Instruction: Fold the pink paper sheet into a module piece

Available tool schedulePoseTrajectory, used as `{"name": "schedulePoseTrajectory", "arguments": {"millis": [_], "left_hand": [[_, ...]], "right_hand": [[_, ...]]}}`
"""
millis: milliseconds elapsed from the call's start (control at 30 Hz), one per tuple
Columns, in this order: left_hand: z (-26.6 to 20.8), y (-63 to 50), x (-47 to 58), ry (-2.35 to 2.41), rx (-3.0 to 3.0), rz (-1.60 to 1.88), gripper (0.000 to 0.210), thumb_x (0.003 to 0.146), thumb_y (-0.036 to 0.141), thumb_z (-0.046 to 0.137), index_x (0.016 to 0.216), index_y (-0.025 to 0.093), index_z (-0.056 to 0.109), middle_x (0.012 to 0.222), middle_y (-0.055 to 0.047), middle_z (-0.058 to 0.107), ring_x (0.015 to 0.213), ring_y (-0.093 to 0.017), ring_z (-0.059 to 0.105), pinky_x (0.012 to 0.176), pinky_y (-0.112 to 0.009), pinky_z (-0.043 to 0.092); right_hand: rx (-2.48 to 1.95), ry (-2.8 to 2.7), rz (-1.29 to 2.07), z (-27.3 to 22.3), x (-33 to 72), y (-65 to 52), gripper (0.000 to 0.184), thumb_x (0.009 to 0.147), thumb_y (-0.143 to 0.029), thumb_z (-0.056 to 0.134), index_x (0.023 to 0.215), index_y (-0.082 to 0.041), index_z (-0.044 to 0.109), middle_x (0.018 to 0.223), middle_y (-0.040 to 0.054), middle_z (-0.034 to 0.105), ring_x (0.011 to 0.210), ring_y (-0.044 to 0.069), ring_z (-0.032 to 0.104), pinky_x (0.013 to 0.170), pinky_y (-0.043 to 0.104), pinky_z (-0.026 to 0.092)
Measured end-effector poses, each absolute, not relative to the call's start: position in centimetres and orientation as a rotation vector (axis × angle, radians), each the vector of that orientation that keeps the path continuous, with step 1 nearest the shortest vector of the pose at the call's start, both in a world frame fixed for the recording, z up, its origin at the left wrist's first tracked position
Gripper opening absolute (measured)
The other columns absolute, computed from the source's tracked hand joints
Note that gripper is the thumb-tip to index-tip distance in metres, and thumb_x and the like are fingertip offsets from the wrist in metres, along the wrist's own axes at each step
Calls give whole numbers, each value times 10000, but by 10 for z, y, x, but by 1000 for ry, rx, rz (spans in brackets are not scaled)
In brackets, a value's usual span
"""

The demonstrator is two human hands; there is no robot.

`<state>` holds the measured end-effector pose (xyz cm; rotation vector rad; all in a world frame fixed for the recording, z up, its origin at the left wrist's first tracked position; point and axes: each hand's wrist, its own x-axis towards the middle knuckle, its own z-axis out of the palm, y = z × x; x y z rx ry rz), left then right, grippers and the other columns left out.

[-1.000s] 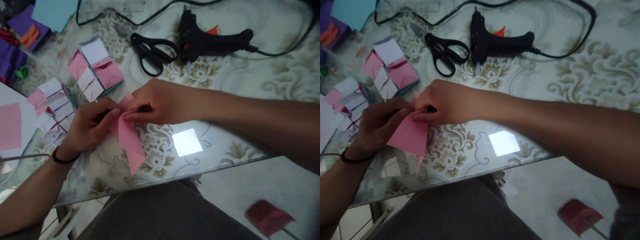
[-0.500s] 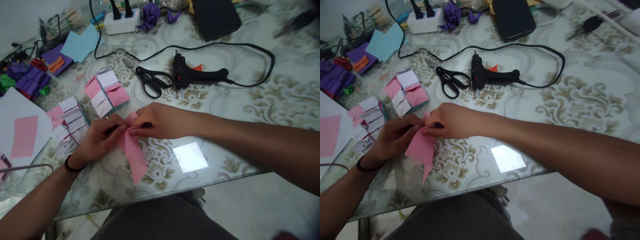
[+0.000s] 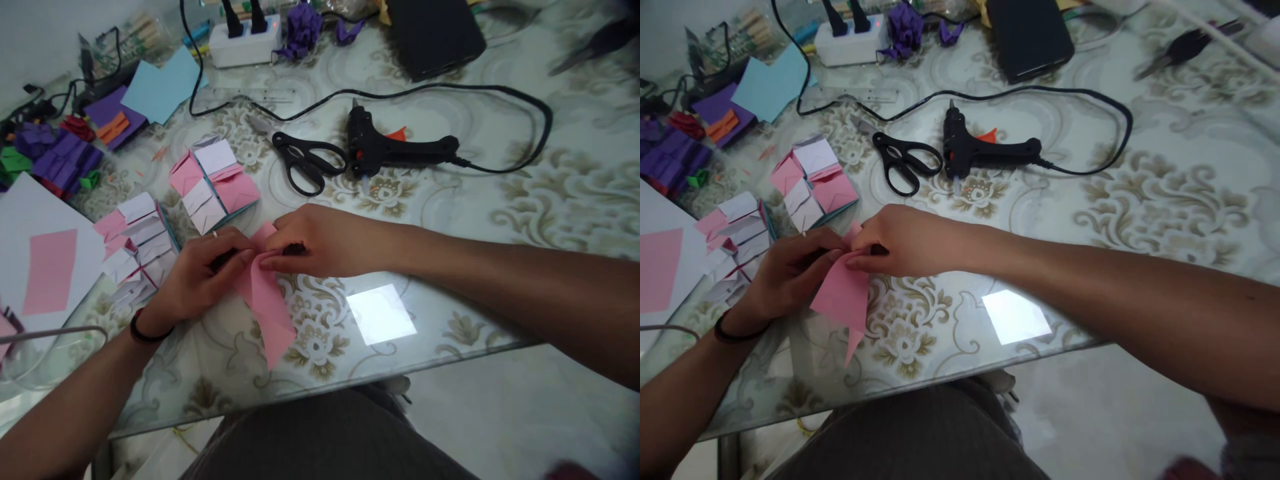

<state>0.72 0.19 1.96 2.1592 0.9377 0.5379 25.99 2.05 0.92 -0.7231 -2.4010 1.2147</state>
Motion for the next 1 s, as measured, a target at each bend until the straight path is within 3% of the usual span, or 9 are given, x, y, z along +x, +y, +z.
{"name": "schedulePoseTrajectory", "arguments": {"millis": [667,1000], "left_hand": [[19,2,6,942,2150,530,152,1073,270,584,990,267,712,885,-24,718,743,-153,641,664,-321,484],[17,3,7,918,2168,563,155,1067,278,611,988,227,734,866,-22,718,723,-136,619,643,-297,468]], "right_hand": [[-735,-2405,1199,8,259,21,426,1060,-433,574,790,-124,688,747,-12,598,648,55,458,661,268,273],[-729,-2437,1157,9,262,20,420,1073,-441,561,803,-140,676,709,-17,581,659,65,442,661,281,279]]}}
